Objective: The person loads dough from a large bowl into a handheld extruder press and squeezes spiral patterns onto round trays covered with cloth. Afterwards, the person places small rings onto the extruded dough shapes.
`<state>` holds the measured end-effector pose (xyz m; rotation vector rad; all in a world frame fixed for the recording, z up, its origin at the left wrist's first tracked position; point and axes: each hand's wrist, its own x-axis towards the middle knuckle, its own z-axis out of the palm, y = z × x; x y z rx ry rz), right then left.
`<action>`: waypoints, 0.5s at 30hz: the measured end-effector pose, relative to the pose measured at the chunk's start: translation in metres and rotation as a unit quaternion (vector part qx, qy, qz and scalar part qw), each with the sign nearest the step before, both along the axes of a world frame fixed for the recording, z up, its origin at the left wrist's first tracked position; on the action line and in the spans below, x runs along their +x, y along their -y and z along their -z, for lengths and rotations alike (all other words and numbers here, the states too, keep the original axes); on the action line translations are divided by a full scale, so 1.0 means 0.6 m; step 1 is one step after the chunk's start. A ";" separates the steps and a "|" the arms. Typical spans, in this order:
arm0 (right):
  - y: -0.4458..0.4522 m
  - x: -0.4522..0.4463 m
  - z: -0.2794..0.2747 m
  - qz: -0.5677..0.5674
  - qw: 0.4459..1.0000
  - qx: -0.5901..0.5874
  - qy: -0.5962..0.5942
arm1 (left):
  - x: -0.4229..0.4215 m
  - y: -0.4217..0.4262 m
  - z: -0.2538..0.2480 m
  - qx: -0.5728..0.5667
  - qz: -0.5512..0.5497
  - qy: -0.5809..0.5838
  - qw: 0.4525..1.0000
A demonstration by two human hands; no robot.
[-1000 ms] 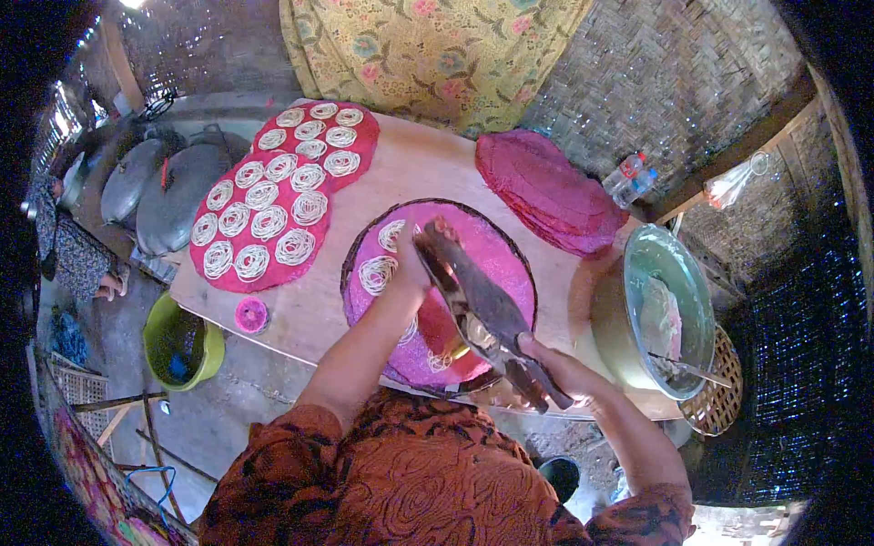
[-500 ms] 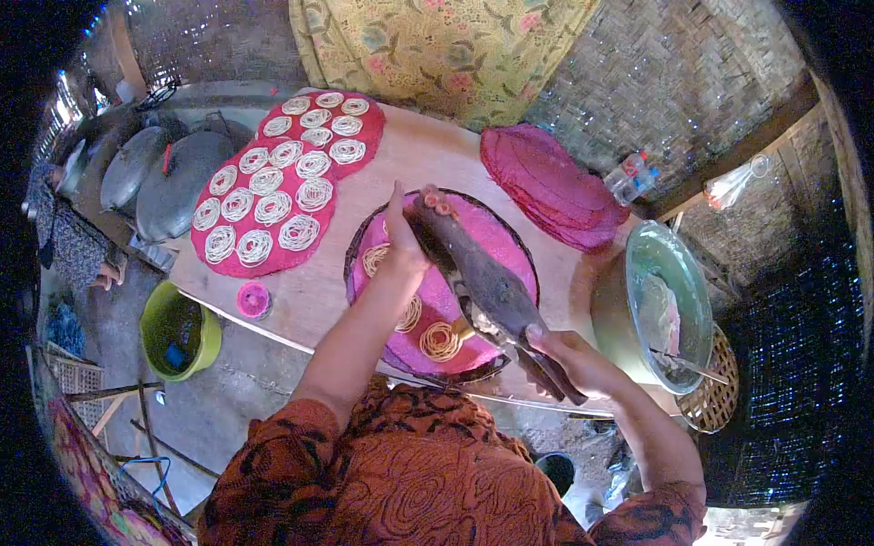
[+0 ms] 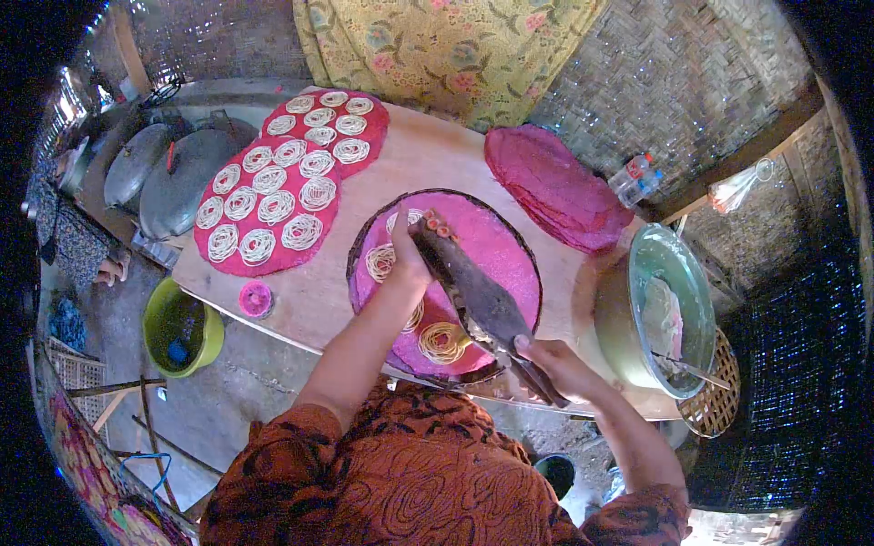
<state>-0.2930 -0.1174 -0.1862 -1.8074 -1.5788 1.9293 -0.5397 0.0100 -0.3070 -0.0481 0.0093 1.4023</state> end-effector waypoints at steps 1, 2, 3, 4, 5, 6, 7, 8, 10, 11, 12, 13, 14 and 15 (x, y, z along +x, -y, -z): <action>-0.003 0.002 0.024 -0.006 1.000 0.017 -0.004 | -0.003 -0.007 0.007 0.021 -0.005 -0.017 1.000; -0.005 0.001 0.045 -0.011 0.999 0.033 -0.008 | -0.009 -0.014 0.015 0.043 -0.010 -0.035 0.998; -0.004 -0.005 0.060 0.009 0.999 0.038 -0.020 | -0.018 -0.015 0.008 0.044 -0.011 -0.036 0.998; -0.006 -0.006 0.068 0.009 0.999 0.040 -0.020 | -0.029 -0.018 0.001 0.051 -0.003 -0.051 0.997; -0.008 -0.006 0.075 0.008 0.998 0.047 -0.037 | -0.034 -0.022 -0.007 0.057 0.006 -0.066 0.996; -0.009 -0.005 0.078 0.006 0.997 0.053 -0.054 | -0.034 -0.024 -0.029 0.058 0.007 -0.066 0.996; -0.009 -0.007 0.060 0.035 0.995 0.010 -0.091 | -0.032 -0.026 -0.056 0.081 -0.001 -0.073 0.994; -0.008 -0.004 0.045 0.036 0.995 0.010 -0.091 | -0.027 -0.027 -0.073 0.104 -0.009 -0.079 0.991; -0.008 0.015 0.020 0.056 0.994 -0.026 -0.087 | -0.008 -0.036 -0.073 0.113 0.020 -0.040 0.993; -0.007 0.027 0.011 0.051 0.997 -0.012 -0.060 | 0.005 -0.040 -0.074 0.120 0.049 -0.001 0.992; -0.006 0.038 0.002 0.053 0.997 -0.011 -0.059 | 0.025 -0.040 -0.069 0.121 0.052 0.000 0.991; -0.007 0.046 -0.008 0.067 0.996 -0.039 -0.034 | 0.050 -0.038 -0.057 0.069 0.035 -0.019 0.997; -0.009 0.056 -0.015 0.081 0.994 -0.067 -0.010 | 0.070 -0.038 -0.046 0.017 0.017 -0.038 0.999; -0.014 0.068 -0.011 0.084 0.995 -0.058 0.017 | 0.085 -0.049 -0.027 -0.004 0.051 0.014 0.999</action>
